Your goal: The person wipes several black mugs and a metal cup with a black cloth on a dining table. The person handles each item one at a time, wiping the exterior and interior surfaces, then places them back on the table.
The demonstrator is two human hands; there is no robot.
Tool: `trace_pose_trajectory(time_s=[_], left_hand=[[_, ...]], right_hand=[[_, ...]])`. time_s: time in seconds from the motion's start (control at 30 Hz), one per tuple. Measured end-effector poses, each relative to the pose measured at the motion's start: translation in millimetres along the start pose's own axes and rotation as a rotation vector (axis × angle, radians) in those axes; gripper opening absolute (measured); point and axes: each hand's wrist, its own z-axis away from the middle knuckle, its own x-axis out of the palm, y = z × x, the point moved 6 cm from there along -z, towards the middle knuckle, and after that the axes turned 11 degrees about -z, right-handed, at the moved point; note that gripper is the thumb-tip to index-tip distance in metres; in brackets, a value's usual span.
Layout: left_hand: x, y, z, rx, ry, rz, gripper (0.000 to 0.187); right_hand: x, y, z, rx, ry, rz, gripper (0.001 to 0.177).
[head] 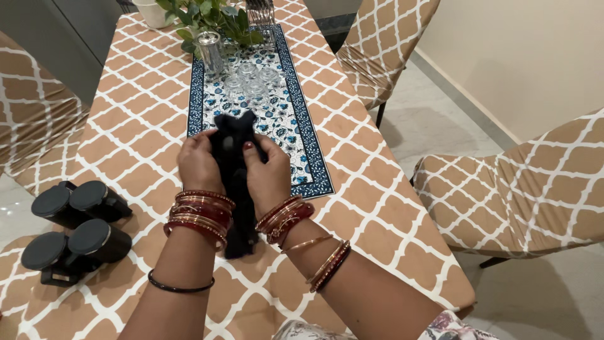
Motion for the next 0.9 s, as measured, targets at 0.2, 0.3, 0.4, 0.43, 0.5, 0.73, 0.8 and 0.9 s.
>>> trace_pose_trajectory(time_s=[0.2,0.3,0.4,0.43,0.5,0.73,0.8,0.9], left_hand=[[17,5,2,-0.145,-0.302,0.364,0.052],[18,9,13,-0.213,-0.34,0.501,0.05],[13,14,12,-0.268,-0.348,0.519,0.05],[11,19,6,-0.257,-0.358,0.503,0.049],[8,21,2,-0.275,-0.409,0.523,0.047],[5,8,12,-0.43,-0.479,0.893,0.045],[4,7,9,-0.378,-0.467,0.822,0.044],[-1,12,1,-0.29,-0.441,0.689,0.047]], right_hand=[[20,-13,5,-0.425,-0.161,0.201,0.031],[21,-12,14,-0.499,-0.076,0.327,0.031],[27,-16,20,-0.556,-0.092,0.405,0.032],[30,-20,21,-0.589,-0.117,0.429,0.033],[39,-27,26,-0.671,-0.249,0.422,0.039],[39,-20,20,-0.657,-0.204,0.511,0.044],[40,-11,22,-0.691,-0.238,0.533,0.045],[42,-7,23,-0.793,-0.33,0.533,0.045]])
